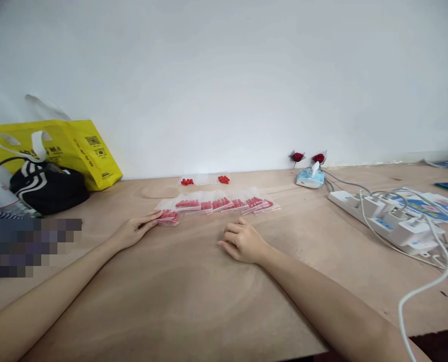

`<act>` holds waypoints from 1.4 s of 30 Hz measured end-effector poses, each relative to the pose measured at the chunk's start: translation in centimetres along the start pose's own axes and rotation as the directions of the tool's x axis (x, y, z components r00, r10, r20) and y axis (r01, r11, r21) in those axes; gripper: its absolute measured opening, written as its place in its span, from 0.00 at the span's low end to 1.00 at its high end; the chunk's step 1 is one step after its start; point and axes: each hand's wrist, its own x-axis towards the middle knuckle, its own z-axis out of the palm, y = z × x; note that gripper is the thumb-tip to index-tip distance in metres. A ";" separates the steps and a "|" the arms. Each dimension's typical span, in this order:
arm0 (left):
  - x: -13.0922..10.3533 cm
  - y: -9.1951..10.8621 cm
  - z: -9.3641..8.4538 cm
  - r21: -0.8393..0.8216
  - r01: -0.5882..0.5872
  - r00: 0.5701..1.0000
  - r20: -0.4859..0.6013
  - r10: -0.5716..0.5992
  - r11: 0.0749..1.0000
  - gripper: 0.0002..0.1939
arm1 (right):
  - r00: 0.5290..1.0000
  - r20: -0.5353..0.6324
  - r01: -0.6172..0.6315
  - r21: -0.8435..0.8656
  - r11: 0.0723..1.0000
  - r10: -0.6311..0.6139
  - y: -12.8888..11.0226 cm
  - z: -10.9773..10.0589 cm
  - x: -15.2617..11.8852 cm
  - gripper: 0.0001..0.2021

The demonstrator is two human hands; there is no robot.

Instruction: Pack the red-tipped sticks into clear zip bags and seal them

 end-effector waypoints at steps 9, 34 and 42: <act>-2.5 0.6 -0.8 0.024 -0.039 0.974 -0.223 0.044 0.999 0.23 | 1.000 -0.008 0.014 -0.002 1.000 -0.014 0.0 0.0 -0.1 0.11; 0.6 13.8 6.9 -0.034 -0.596 0.774 -0.287 0.564 0.802 0.10 | 0.996 -0.074 0.030 -0.111 0.993 -0.039 0.5 -0.4 -0.6 0.08; 1.1 11.3 6.1 0.009 -0.630 0.753 -0.238 0.613 0.777 0.08 | 0.992 -0.083 0.081 -0.160 0.984 -0.095 1.2 -0.2 -0.4 0.09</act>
